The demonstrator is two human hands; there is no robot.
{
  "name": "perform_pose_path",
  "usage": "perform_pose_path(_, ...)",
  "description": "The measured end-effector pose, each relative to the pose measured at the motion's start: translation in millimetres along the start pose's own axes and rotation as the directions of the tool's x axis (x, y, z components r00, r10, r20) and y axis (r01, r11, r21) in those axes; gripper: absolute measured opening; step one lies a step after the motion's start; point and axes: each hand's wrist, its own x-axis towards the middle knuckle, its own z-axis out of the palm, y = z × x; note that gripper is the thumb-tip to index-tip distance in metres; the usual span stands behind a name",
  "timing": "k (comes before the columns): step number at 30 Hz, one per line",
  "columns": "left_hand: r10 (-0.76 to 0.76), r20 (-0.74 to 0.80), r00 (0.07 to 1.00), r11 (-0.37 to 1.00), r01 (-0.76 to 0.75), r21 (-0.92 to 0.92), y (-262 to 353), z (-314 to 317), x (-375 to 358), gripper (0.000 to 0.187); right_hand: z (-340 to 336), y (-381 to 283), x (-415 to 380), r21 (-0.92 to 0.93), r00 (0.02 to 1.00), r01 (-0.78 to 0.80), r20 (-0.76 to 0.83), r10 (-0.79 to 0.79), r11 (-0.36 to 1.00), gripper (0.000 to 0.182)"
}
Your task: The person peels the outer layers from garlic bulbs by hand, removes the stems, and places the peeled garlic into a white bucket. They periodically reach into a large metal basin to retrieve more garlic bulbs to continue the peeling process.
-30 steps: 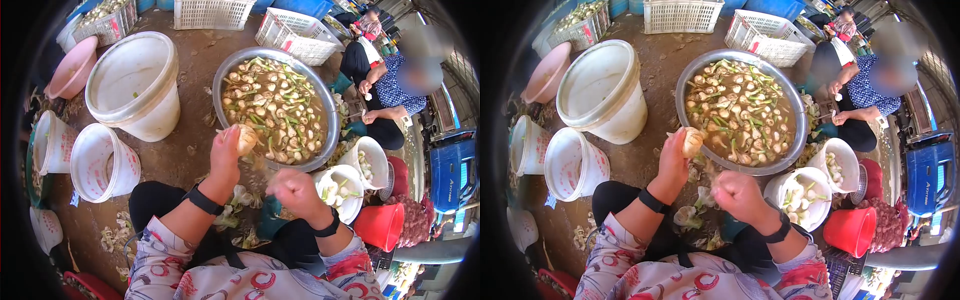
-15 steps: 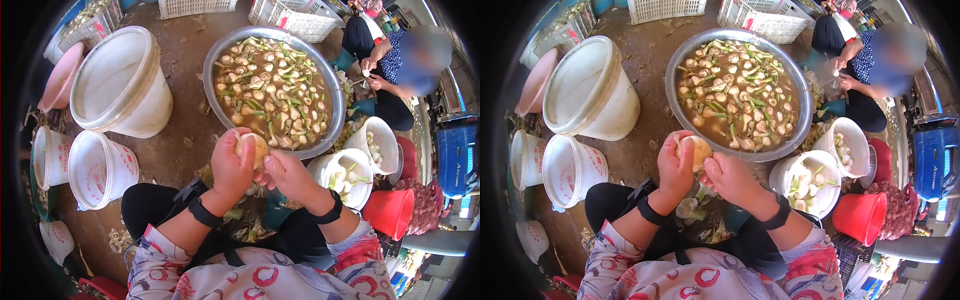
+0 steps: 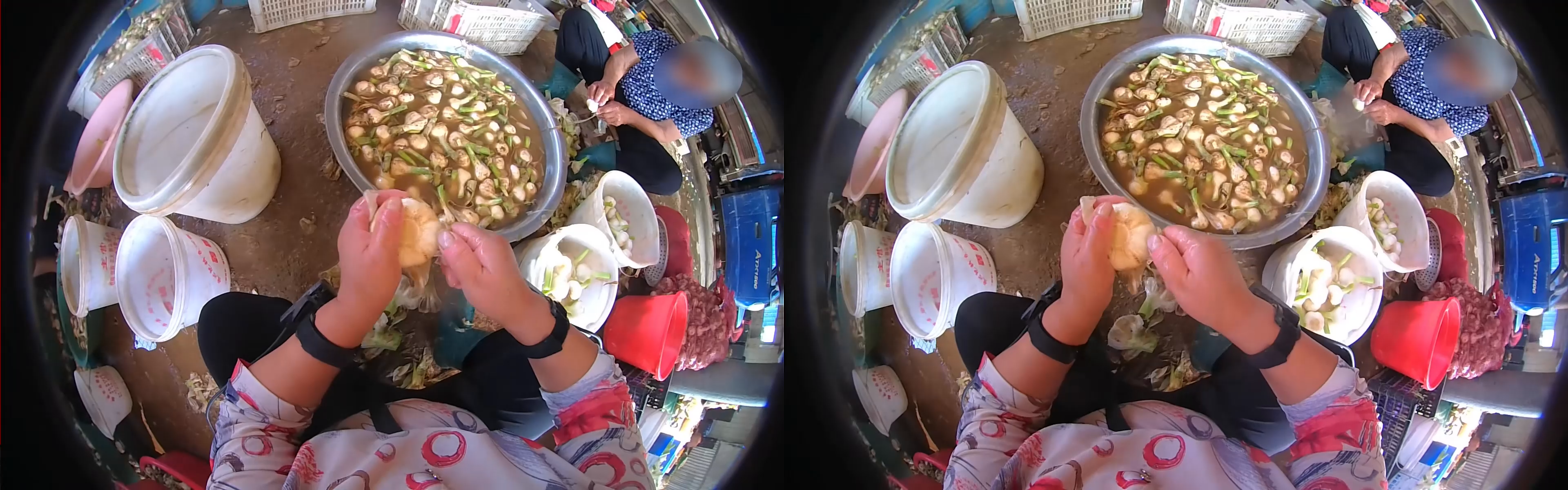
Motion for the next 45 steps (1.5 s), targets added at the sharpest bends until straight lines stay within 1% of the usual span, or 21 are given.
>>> perform_pose_path(2, 0.369, 0.039, 0.929, 0.799, -0.338, 0.498, 2, -3, -1, 0.024, 7, 1, -5, -0.137, 0.999, 0.050, -0.009, -0.051, 0.989, 0.017)
perform_pose_path(3, 0.372, 0.036, 0.927, 0.796, -0.339, 0.501, 4, -5, 2, 0.024, 11, 2, -6, -0.266, 0.995, 0.096, -0.010, -0.102, 0.959, 0.016)
perform_pose_path(4, 0.064, -0.076, 0.995, 0.992, -0.071, -0.104, 9, -8, 9, 0.026, 14, 17, -3, -0.263, 0.994, 0.105, -0.005, -0.110, 0.959, 0.016)
perform_pose_path(5, -0.251, 0.026, 0.968, 0.714, 0.203, -0.670, 16, -12, 14, 0.028, 17, 45, 1, -0.460, 0.986, 0.124, 0.158, -0.057, 0.879, 0.016)
perform_pose_path(6, -0.352, 0.017, 0.936, 0.657, 0.260, -0.708, 25, -17, 18, 0.033, 17, 60, 3, -0.629, 0.954, 0.172, 0.297, 0.029, 0.758, 0.016)
perform_pose_path(8, -0.341, 0.193, 0.920, 0.602, 0.372, -0.707, 28, -30, 18, 0.033, 6, 62, 8, -0.696, 0.959, 0.074, 0.246, 0.141, 0.714, 0.016)
perform_pose_path(10, -0.340, 0.193, 0.920, 0.587, 0.368, -0.721, 22, -35, 18, 0.033, 0, 50, 15, -0.769, 0.941, -0.010, 0.209, 0.266, 0.639, 0.017)
perform_pose_path(12, -0.347, 0.219, 0.912, 0.577, 0.392, -0.717, 19, -35, 17, 0.033, -6, 30, 17, -0.637, 0.996, -0.051, -0.093, -0.011, 0.769, 0.020)
perform_pose_path(13, -0.369, 0.144, 0.918, 0.607, 0.355, -0.711, 17, -32, 17, 0.033, -6, 16, 14, -0.640, 0.995, -0.052, -0.098, -0.014, 0.767, 0.020)
perform_pose_path(15, -0.389, 0.064, 0.919, 0.630, 0.316, -0.709, 7, -29, 14, 0.033, 4, -9, 10, -0.271, 0.968, 0.220, -0.056, -0.243, 0.937, 0.022)
perform_pose_path(17, -0.324, 0.047, 0.945, 0.785, 0.296, -0.544, -7, -25, 8, 0.030, 16, -14, 8, -0.369, 0.946, 0.300, -0.001, -0.324, 0.880, 0.023)
perform_pose_path(19, -0.386, 0.074, 0.919, 0.705, 0.346, -0.619, 1, -18, 1, 0.028, 18, -11, 7, -0.504, 0.900, 0.415, 0.108, -0.422, 0.757, 0.024)
perform_pose_path(20, -0.441, 0.098, 0.892, 0.614, 0.380, -0.692, 6, -15, -1, 0.027, 19, -12, 5, -0.505, 0.901, 0.414, 0.108, -0.420, 0.757, 0.024)
perform_pose_path(22, -0.460, 0.069, 0.885, 0.633, 0.381, -0.673, 5, -9, -6, 0.023, 24, -13, 1, -0.660, 0.867, 0.429, 0.108, -0.486, 0.617, 0.022)
perform_pose_path(24, -0.461, -0.093, 0.883, 0.727, 0.316, -0.610, -3, -5, -12, 0.021, 30, -8, 0, -0.683, 0.864, 0.415, 0.089, -0.495, 0.601, 0.017)
perform_pose_path(25, -0.345, -0.059, 0.937, 0.843, 0.282, -0.458, -10, -8, -15, 0.021, 35, -3, -4, -0.709, 0.865, 0.391, 0.064, -0.498, 0.587, 0.013)
perform_pose_path(26, -0.368, -0.056, 0.928, 0.840, 0.306, -0.448, -13, -9, -19, 0.021, 39, 3, -7, -0.701, 0.876, 0.376, 0.057, -0.479, 0.606, 0.013)
perform_pose_path(28, -0.602, -0.093, 0.793, 0.679, 0.448, -0.581, -4, -4, -16, 0.022, 43, 9, -6, -0.729, 0.892, 0.345, 0.058, -0.449, 0.591, 0.011)
perform_pose_path(36, -0.679, -0.108, 0.726, 0.634, 0.506, -0.585, -2, -3, -16, 0.029, 39, 21, 3, -0.759, 0.896, 0.319, 0.046, -0.441, 0.568, 0.010)
perform_pose_path(38, -0.693, -0.003, 0.721, 0.573, 0.548, -0.610, -13, -20, -6, 0.031, 37, 25, 8, -0.586, 0.900, 0.368, 0.028, -0.436, 0.722, 0.015)
perform_pose_path(45, -0.701, -0.024, 0.712, 0.592, 0.563, -0.576, -7, -14, -6, 0.033, 29, 11, 5, -0.639, 0.903, 0.404, 0.164, -0.397, 0.655, 0.014)
